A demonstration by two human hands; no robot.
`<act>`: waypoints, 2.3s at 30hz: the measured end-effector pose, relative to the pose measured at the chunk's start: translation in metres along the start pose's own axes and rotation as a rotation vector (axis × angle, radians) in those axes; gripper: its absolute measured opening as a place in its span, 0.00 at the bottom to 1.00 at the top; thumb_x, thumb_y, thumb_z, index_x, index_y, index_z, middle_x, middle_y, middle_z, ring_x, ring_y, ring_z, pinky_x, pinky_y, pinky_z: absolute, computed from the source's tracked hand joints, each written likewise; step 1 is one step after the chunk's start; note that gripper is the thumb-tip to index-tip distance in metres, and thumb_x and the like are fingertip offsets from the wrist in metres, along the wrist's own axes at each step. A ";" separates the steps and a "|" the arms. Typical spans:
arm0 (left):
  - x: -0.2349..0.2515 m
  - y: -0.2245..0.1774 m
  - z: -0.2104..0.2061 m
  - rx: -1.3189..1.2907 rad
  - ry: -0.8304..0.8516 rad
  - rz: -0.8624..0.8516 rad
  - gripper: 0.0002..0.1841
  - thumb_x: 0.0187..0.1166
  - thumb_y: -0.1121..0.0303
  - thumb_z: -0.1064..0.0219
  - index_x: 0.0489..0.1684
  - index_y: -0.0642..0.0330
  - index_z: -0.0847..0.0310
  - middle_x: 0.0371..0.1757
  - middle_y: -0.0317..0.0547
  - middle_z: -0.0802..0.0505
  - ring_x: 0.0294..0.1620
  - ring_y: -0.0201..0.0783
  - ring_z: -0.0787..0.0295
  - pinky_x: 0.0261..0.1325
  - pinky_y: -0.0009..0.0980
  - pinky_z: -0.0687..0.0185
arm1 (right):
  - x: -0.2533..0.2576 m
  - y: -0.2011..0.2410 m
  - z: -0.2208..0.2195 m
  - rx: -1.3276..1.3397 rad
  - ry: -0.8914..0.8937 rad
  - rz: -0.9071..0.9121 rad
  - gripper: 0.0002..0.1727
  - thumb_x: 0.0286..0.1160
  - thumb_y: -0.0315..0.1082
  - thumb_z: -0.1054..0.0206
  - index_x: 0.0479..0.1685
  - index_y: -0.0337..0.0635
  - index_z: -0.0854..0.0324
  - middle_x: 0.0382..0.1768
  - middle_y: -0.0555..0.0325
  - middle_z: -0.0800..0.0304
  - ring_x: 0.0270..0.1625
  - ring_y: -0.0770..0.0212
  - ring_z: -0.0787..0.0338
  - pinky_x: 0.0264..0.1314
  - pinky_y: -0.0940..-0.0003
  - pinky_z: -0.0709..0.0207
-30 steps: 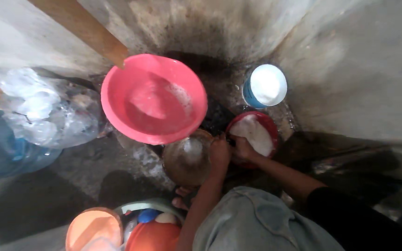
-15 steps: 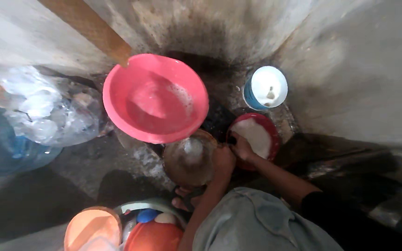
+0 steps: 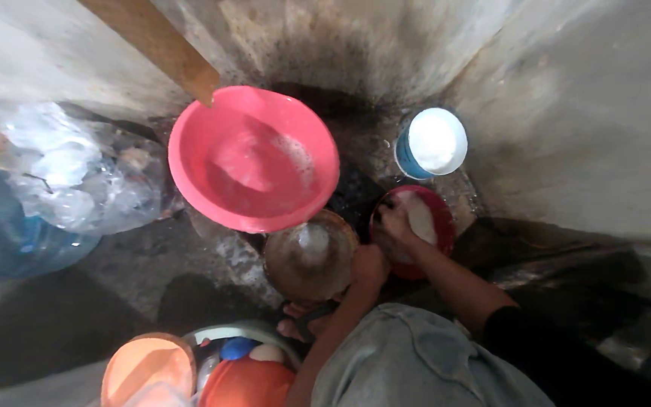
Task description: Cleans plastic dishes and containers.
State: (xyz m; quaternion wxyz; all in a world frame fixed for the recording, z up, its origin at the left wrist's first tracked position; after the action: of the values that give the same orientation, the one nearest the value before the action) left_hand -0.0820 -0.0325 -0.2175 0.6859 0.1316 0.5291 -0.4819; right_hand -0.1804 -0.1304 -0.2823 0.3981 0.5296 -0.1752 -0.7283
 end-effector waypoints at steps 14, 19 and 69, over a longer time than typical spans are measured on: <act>0.008 0.001 0.027 0.037 -0.317 -0.071 0.36 0.86 0.70 0.41 0.95 0.57 0.52 0.57 0.64 0.09 0.55 0.59 0.08 0.59 0.51 0.13 | -0.059 -0.057 -0.001 -1.085 0.557 0.153 0.30 0.79 0.48 0.32 0.72 0.34 0.22 0.75 0.32 0.24 0.77 0.32 0.23 0.77 0.34 0.28; 0.010 -0.004 0.034 0.054 -0.229 -0.061 0.26 0.87 0.68 0.41 0.84 0.63 0.33 0.62 0.65 0.11 0.63 0.60 0.11 0.65 0.53 0.16 | -0.044 -0.001 -0.017 -0.736 0.335 0.087 0.23 0.81 0.35 0.32 0.67 0.25 0.21 0.67 0.28 0.18 0.73 0.34 0.18 0.77 0.40 0.27; 0.028 0.002 -0.002 -0.148 -0.173 -0.076 0.44 0.81 0.68 0.34 0.96 0.53 0.61 0.59 0.65 0.10 0.60 0.60 0.09 0.64 0.54 0.14 | 0.012 0.023 0.023 0.113 -0.260 0.042 0.25 0.88 0.37 0.39 0.78 0.33 0.32 0.68 0.36 0.17 0.70 0.45 0.16 0.74 0.46 0.22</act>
State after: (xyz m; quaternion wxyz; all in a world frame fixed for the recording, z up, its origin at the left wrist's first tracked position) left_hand -0.0823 -0.0450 -0.2426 0.7181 0.0185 0.5065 -0.4769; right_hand -0.1934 -0.1576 -0.2657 0.3570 0.4485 -0.2770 -0.7711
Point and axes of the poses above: each hand's wrist, its own x-axis towards the middle knuckle, its own z-axis out of the back of the hand, y = z × x, the point moved 9 cm from there along x, towards the middle knuckle
